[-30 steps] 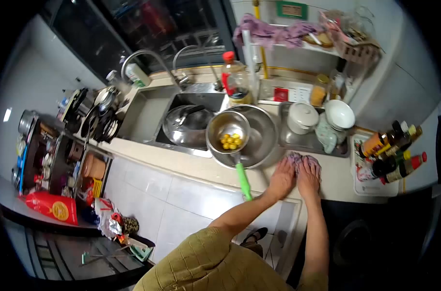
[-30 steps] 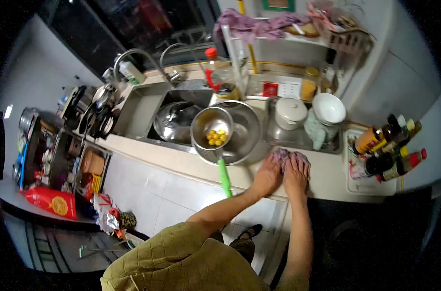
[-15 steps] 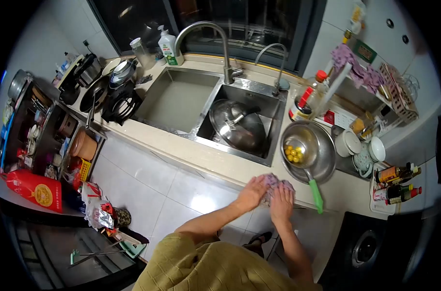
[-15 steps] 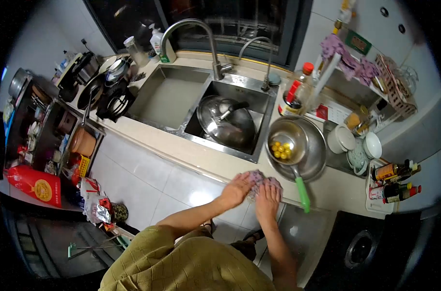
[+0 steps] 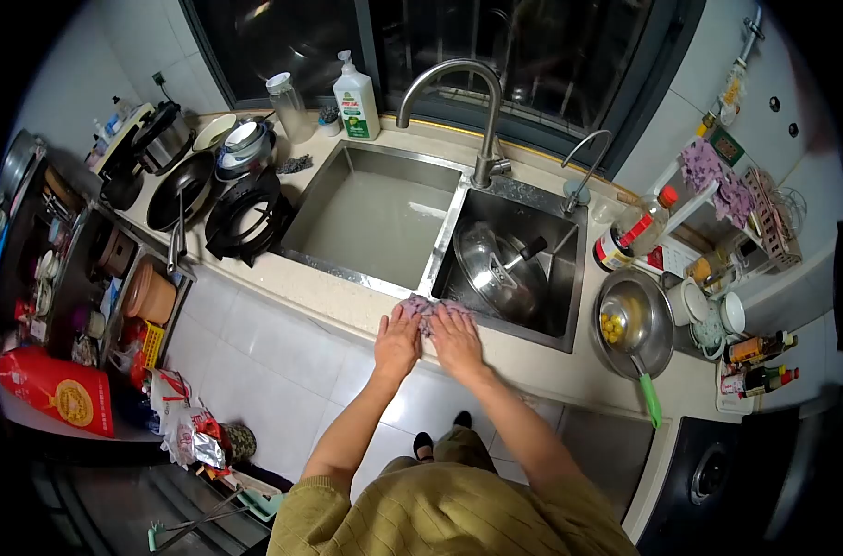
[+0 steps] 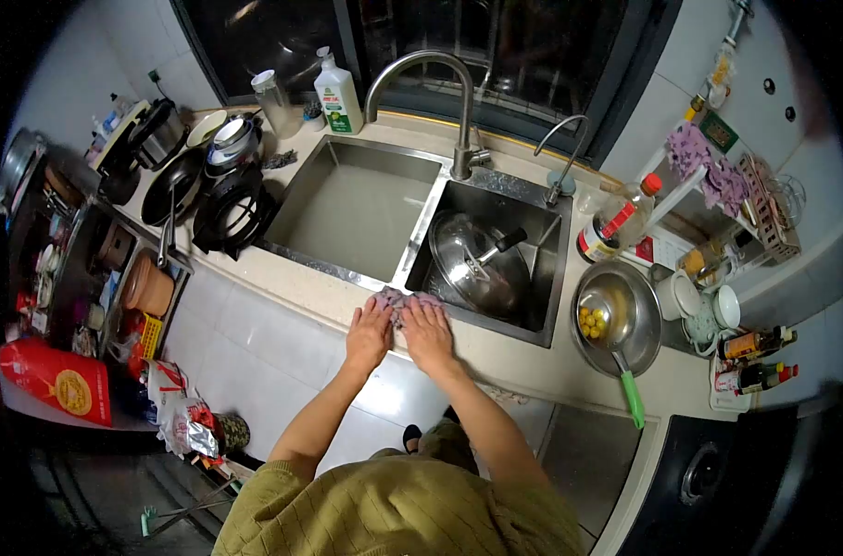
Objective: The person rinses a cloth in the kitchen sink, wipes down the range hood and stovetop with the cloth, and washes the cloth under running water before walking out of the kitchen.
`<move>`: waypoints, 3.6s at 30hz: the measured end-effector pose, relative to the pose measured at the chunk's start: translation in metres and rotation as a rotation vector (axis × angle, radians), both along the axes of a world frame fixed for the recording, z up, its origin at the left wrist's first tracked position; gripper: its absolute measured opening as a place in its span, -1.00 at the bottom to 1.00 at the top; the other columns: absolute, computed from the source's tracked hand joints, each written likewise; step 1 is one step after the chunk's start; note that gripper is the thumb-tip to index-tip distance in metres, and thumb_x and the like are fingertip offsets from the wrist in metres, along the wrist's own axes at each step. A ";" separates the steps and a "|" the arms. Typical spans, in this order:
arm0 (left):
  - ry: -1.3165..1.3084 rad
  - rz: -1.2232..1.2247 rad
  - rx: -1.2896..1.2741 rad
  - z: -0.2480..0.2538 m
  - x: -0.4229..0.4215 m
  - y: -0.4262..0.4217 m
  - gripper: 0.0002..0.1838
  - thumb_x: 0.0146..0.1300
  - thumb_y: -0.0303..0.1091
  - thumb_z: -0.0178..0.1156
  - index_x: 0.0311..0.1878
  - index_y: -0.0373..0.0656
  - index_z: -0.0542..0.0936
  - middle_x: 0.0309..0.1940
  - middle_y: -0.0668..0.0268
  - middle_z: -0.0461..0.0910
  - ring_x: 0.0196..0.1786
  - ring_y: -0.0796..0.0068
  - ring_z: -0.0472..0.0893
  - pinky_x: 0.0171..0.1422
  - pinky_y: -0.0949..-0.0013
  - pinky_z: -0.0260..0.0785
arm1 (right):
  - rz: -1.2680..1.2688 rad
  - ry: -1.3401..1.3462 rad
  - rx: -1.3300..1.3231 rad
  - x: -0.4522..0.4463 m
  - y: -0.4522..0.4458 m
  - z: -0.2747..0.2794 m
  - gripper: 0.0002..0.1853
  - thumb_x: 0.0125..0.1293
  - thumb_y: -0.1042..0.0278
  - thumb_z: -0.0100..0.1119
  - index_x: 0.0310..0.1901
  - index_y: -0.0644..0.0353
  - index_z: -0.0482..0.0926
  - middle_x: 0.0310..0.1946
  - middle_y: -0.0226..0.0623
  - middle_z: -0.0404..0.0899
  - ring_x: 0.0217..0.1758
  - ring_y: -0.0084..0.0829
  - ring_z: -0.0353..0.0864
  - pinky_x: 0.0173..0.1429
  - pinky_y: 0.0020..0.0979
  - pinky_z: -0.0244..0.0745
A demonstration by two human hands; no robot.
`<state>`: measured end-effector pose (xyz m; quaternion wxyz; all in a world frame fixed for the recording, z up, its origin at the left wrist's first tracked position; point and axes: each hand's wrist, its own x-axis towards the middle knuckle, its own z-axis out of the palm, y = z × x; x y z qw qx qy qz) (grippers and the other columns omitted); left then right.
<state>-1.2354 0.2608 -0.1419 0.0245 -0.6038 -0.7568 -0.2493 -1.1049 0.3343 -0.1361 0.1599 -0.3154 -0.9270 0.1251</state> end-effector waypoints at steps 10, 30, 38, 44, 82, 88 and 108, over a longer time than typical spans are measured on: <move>-0.030 -0.022 -0.075 0.003 -0.044 0.076 -0.71 0.08 -0.39 0.00 -0.13 -0.24 0.53 -0.24 0.03 0.54 0.04 0.06 0.44 0.16 0.07 0.19 | -0.104 -0.121 -0.047 -0.093 0.083 -0.009 -0.58 0.18 0.35 -0.13 0.06 0.35 0.35 0.16 0.05 0.22 0.18 0.03 0.17 0.24 -0.11 0.15; -0.004 -0.478 0.052 -0.006 0.041 0.396 -0.64 0.13 -0.45 -0.15 -0.01 -0.36 0.41 0.03 -0.08 0.40 0.18 0.06 0.33 0.26 0.21 0.15 | -0.721 0.195 0.108 0.023 0.352 0.008 -0.66 0.15 0.44 -0.03 0.00 0.26 0.41 0.00 0.00 0.35 0.10 -0.01 0.28 0.17 -0.17 0.21; 0.065 -0.393 -0.202 -0.020 0.007 0.420 -0.52 0.24 -0.34 -0.26 0.21 -0.30 0.24 0.28 0.04 0.13 0.35 0.15 0.11 0.43 0.23 -0.19 | -0.720 -0.220 -0.014 -0.020 0.385 -0.019 -0.44 0.28 0.13 -0.24 0.28 0.19 0.10 0.33 -0.12 -0.01 0.35 -0.14 -0.02 0.37 -0.08 -0.18; 0.119 -0.479 0.123 -0.034 -0.016 0.389 -0.64 0.12 -0.44 -0.10 -0.01 -0.34 0.44 0.04 -0.03 0.41 0.19 0.10 0.35 0.31 0.24 0.13 | -0.434 0.177 0.196 -0.033 0.354 -0.017 -0.67 0.12 0.44 -0.05 -0.04 0.21 0.48 0.08 -0.08 0.39 0.14 -0.07 0.32 0.24 -0.14 0.16; -0.304 0.268 -0.449 -0.073 -0.367 0.274 -0.66 0.11 -0.19 0.05 -0.12 -0.21 0.51 -0.15 -0.03 0.52 -0.13 0.01 0.53 -0.05 0.09 0.37 | -0.150 0.137 -0.178 -0.343 0.251 -0.100 -0.48 0.01 0.60 -0.05 0.11 0.14 0.38 0.05 -0.18 0.41 0.14 -0.15 0.34 0.23 -0.26 0.21; -0.799 0.171 -0.179 -0.145 -0.316 0.288 -0.69 0.04 -0.31 0.17 -0.12 -0.18 0.51 -0.22 0.01 0.54 -0.13 0.06 0.54 -0.07 0.14 0.36 | -0.719 0.574 -0.889 -0.308 0.238 -0.149 -0.65 0.18 0.31 0.03 0.04 0.05 0.41 -0.17 -0.39 0.53 -0.17 -0.38 0.50 -0.09 -0.28 0.39; -1.203 0.226 -0.382 -0.137 -0.239 0.286 -0.69 0.10 -0.20 0.16 -0.35 -0.33 0.53 -0.55 0.16 0.56 -0.50 0.29 0.56 -0.46 0.27 0.35 | -1.050 0.832 -1.534 -0.245 0.220 -0.110 -0.66 0.09 0.26 0.12 -0.07 0.11 0.42 -0.28 -0.32 0.48 -0.28 -0.39 0.47 -0.29 -0.27 0.44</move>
